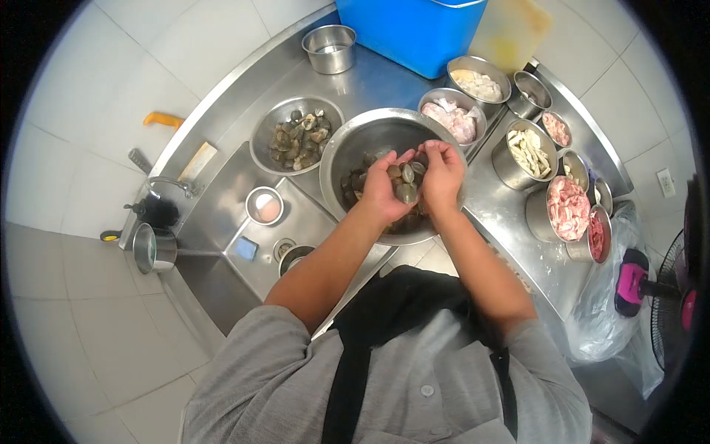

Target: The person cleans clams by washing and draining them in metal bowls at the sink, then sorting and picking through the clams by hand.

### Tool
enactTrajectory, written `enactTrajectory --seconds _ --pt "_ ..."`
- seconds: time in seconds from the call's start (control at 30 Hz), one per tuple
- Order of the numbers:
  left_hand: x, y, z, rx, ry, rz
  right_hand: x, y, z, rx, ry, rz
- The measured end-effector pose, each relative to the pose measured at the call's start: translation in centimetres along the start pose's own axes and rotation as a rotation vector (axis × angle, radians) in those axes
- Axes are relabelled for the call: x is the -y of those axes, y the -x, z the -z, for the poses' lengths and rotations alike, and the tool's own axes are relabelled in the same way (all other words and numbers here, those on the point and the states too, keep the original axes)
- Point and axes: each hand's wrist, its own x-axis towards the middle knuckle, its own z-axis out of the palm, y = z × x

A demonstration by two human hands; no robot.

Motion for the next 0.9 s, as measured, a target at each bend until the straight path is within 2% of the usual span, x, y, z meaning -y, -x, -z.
enactTrajectory --seconds 0.07,0.13,0.2,0.27,0.33,0.37,0.43,0.47,0.53,0.57,0.6,0.63,0.67,0.7,0.73,0.8,0.9 --pt "-0.1 0.5 -0.3 0.049 0.024 0.024 0.9 -0.6 -0.2 -0.157 -0.054 -0.141" --pt "0.2 1.0 -0.1 0.068 0.027 0.006 0.8 -1.5 0.5 -0.199 -0.084 -0.162" --pt "0.5 0.4 0.9 0.07 0.026 0.017 1.7 -1.8 0.8 -0.168 -0.401 -0.509" --pt "0.2 -0.1 1.5 0.11 0.044 0.032 1.2 -1.5 0.4 -0.192 -0.382 -0.524" --pt "-0.1 -0.8 2.0 0.106 -0.033 0.037 0.5 -1.0 -0.1 -0.107 -0.288 -0.315" --pt "-0.5 -1.0 2.1 0.108 -0.117 0.038 0.5 -0.5 -0.3 -0.104 -0.291 -0.321" --pt "-0.6 -1.5 1.8 0.066 -0.209 -0.022 0.9 0.6 -0.5 0.237 0.207 -0.169" --pt "-0.4 -1.7 1.5 0.032 -0.3 -0.072 0.6 0.5 -0.4 0.237 0.207 -0.172" --pt "-0.3 -2.1 1.6 0.026 -0.255 -0.125 0.1 0.2 -0.2 0.362 0.585 0.372" --pt "-0.6 -1.8 1.8 0.037 -0.213 -0.091 3.1 1.1 -1.3 0.238 0.446 -0.268" --pt "-0.9 -1.4 1.9 0.049 -0.174 -0.057 2.9 0.7 -1.3 0.24 0.447 -0.266" --pt "-1.1 -1.4 2.4 0.05 -0.175 -0.059 2.6 -0.1 -1.2 0.152 0.142 -0.319" --pt "-1.4 -1.4 3.1 0.244 -0.004 0.03 2.4 -0.8 -1.1 0.061 -0.165 -0.367" --pt "-1.4 -1.5 3.6 0.435 0.167 0.121 2.6 -1.4 -0.5 0.083 -0.244 -0.427" --pt "-1.2 -1.1 3.1 0.434 0.163 0.123 2.4 -1.7 -0.5 0.081 -0.248 -0.426" --pt "-0.4 -0.1 1.2 0.279 0.385 0.057 2.1 -2.0 -0.3 0.045 -0.361 -0.528" --pt "0.0 0.0 0.4 0.294 0.514 -0.008 2.6 -2.7 -0.3 -0.026 -0.433 -0.616"
